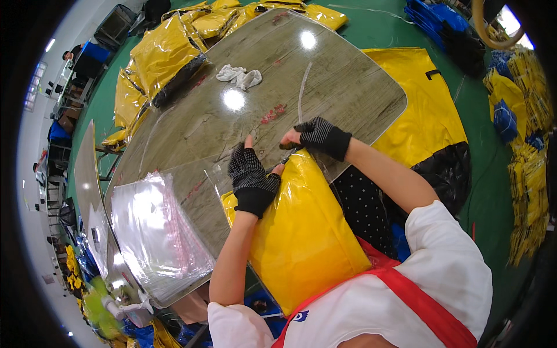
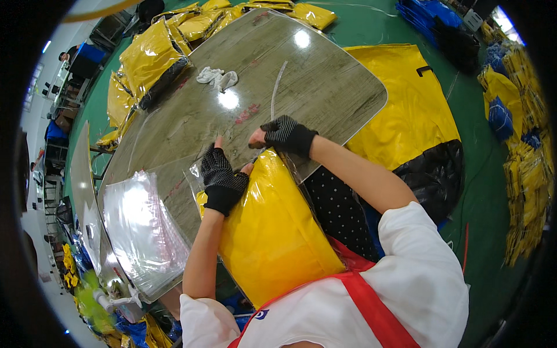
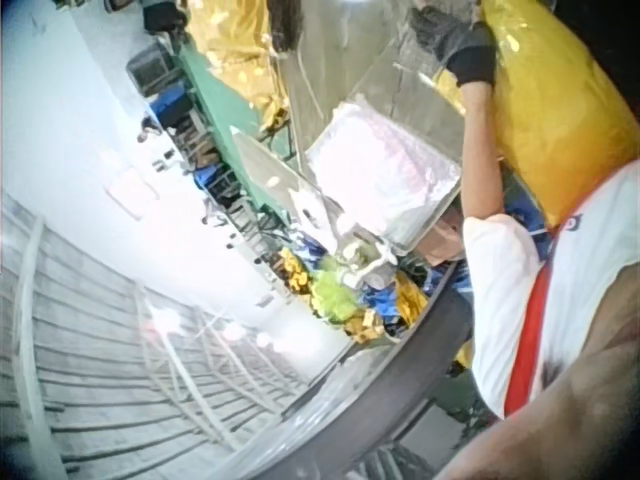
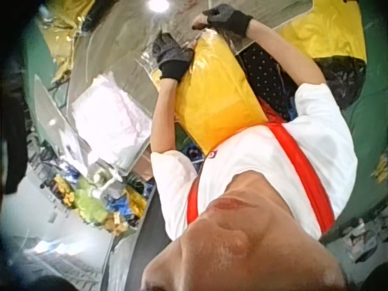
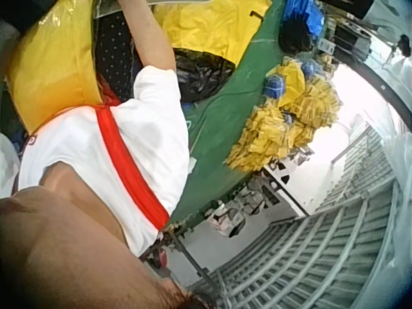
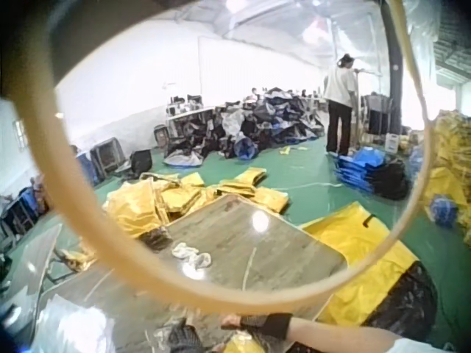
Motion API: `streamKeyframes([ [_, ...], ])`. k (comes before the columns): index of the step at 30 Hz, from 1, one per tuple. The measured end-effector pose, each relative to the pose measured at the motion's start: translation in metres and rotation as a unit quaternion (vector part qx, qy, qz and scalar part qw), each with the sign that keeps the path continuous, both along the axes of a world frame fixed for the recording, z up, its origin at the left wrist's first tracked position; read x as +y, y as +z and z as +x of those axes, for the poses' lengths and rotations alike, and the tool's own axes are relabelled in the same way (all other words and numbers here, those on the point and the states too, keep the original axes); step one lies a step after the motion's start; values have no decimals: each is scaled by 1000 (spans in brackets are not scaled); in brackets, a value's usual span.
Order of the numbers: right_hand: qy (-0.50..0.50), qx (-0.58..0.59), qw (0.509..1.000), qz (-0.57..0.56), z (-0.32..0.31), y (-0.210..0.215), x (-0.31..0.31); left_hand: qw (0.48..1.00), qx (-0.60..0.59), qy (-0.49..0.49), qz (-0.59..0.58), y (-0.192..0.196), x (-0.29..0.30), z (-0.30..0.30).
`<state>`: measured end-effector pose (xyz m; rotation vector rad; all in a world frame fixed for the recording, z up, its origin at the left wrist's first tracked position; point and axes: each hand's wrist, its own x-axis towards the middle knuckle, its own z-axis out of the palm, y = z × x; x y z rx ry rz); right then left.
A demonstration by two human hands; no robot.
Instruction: The person folds yellow and black delivery bags, places them into clear plastic bags, and sets the packaged items aside on a table. The process is repeated multiple times with consistent folding and bagging.
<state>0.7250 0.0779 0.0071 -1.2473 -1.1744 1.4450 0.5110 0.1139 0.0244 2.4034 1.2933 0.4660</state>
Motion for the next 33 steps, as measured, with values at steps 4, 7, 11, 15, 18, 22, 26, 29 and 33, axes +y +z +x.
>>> streamKeyframes([
  [4,20,-171,982,81,-4,-4,-26,995,-26,-19,98,-5,4,3],
  [7,25,-319,921,220,-5,-5,-37,998,15,-54,-12,8,6,-3],
  [11,50,-397,819,411,6,-11,-43,989,7,-114,90,12,4,-10],
  [15,66,-419,825,374,5,1,-49,972,7,-139,189,13,11,-54],
  [18,68,-433,825,357,1,1,-50,963,61,-125,232,16,2,-76],
  [22,58,-415,838,350,-2,7,-52,956,86,-107,259,28,-2,-91],
  [26,55,-401,846,346,-4,5,-48,960,106,-118,230,22,2,-105],
  [29,47,-399,855,329,-11,7,-49,955,114,-127,241,13,-4,-122],
  [33,43,-416,856,303,-9,8,-52,960,76,-138,233,33,9,-109],
])
